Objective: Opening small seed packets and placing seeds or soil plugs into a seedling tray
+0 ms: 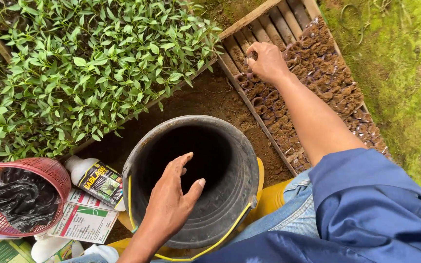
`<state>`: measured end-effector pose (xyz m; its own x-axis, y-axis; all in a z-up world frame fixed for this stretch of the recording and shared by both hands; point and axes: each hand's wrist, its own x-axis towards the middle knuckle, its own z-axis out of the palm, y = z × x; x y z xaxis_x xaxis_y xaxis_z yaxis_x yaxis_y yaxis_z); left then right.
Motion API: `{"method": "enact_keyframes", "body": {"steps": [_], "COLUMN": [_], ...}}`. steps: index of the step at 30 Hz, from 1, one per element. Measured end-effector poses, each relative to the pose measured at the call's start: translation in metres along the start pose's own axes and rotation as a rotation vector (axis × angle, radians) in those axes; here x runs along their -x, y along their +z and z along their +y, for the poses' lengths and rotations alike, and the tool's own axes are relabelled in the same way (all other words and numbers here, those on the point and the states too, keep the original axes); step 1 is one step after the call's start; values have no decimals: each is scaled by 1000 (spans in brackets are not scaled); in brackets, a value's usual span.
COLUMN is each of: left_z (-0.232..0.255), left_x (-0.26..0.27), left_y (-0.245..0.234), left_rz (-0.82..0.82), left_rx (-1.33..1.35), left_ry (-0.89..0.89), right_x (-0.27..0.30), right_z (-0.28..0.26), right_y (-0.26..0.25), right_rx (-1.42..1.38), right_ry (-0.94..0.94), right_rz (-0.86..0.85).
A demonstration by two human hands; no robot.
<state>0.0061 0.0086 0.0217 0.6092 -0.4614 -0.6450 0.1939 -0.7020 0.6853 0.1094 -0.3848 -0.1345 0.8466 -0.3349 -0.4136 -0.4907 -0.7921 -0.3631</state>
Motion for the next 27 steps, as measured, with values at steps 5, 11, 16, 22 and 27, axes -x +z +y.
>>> {"method": "enact_keyframes", "body": {"steps": [5, 11, 16, 22, 27], "left_z": [5, 1, 3, 1, 1], "left_x": [-1, -3, 0, 5, 7], "left_y": [-4, -3, -3, -2, -3], "left_rz": [-37, -19, -26, -12, -22], "left_rx": [23, 47, 63, 69, 80], "left_ry": [-73, -66, -69, -51, -82], "right_x": [-1, -15, -16, -21, -19], "right_z": [-12, 13, 22, 21, 13], "right_y": [14, 33, 26, 29, 32], "right_rx": [32, 206, 236, 233, 250], "right_ry": [-17, -76, -44, 17, 40], "right_rz": [-50, -110, -81, -90, -108]}}
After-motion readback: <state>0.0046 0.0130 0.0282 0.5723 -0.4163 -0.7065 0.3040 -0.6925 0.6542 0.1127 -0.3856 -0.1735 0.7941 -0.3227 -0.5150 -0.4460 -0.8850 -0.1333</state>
